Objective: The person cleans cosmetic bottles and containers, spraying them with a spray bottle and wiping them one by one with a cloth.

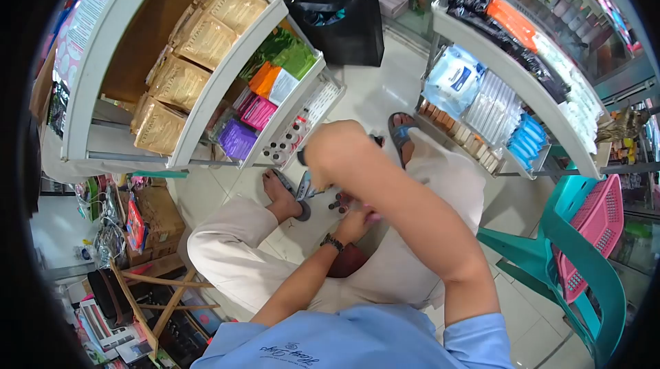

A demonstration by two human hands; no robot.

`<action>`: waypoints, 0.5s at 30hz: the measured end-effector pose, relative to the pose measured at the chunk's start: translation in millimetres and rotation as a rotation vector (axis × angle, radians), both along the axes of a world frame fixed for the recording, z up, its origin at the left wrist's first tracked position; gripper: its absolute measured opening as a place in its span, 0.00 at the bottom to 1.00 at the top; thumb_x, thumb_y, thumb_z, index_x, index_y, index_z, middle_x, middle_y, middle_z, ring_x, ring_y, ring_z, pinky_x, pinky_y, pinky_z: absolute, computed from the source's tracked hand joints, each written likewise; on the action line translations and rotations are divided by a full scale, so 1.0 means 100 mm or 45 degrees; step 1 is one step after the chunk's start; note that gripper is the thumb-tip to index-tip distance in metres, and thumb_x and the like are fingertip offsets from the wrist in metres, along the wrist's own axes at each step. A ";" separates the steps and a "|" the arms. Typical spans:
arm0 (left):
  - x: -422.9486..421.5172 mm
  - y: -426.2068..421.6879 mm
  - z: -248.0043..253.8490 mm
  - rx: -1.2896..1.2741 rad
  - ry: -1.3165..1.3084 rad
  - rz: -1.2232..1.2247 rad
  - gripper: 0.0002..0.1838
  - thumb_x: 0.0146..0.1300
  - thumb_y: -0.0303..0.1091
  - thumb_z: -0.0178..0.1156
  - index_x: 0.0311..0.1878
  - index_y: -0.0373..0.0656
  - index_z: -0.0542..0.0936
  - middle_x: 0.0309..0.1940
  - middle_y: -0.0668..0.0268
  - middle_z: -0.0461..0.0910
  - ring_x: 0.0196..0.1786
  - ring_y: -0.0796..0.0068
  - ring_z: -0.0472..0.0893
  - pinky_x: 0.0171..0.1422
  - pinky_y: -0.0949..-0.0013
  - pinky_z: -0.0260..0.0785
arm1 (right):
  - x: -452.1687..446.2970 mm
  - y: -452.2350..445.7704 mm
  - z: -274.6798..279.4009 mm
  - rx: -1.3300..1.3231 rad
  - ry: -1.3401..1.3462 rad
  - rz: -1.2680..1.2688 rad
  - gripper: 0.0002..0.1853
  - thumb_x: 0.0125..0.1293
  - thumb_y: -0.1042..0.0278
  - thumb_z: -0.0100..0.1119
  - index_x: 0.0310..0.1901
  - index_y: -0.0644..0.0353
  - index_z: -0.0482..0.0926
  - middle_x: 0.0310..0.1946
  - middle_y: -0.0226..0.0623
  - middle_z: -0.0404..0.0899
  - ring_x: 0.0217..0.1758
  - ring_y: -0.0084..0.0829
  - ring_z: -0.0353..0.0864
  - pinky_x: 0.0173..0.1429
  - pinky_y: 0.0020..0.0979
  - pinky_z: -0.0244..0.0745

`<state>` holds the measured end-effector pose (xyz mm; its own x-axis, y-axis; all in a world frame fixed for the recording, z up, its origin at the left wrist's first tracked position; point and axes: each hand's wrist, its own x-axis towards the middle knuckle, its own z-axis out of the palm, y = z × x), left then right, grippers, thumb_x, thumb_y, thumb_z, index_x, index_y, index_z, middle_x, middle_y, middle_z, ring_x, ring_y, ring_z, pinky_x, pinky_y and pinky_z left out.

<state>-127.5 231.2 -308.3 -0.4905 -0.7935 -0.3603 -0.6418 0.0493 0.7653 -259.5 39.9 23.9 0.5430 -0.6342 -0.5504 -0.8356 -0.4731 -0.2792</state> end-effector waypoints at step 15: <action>1.84 3.46 4.19 -0.239 -0.329 0.723 0.08 0.49 0.30 0.65 0.35 0.48 0.81 0.35 0.67 0.84 0.43 0.64 0.82 0.53 0.63 0.73 | 0.62 1.04 0.81 0.231 -0.057 0.113 0.21 0.52 0.57 0.69 0.44 0.61 0.83 0.31 0.38 0.86 0.30 0.43 0.84 0.36 0.40 0.78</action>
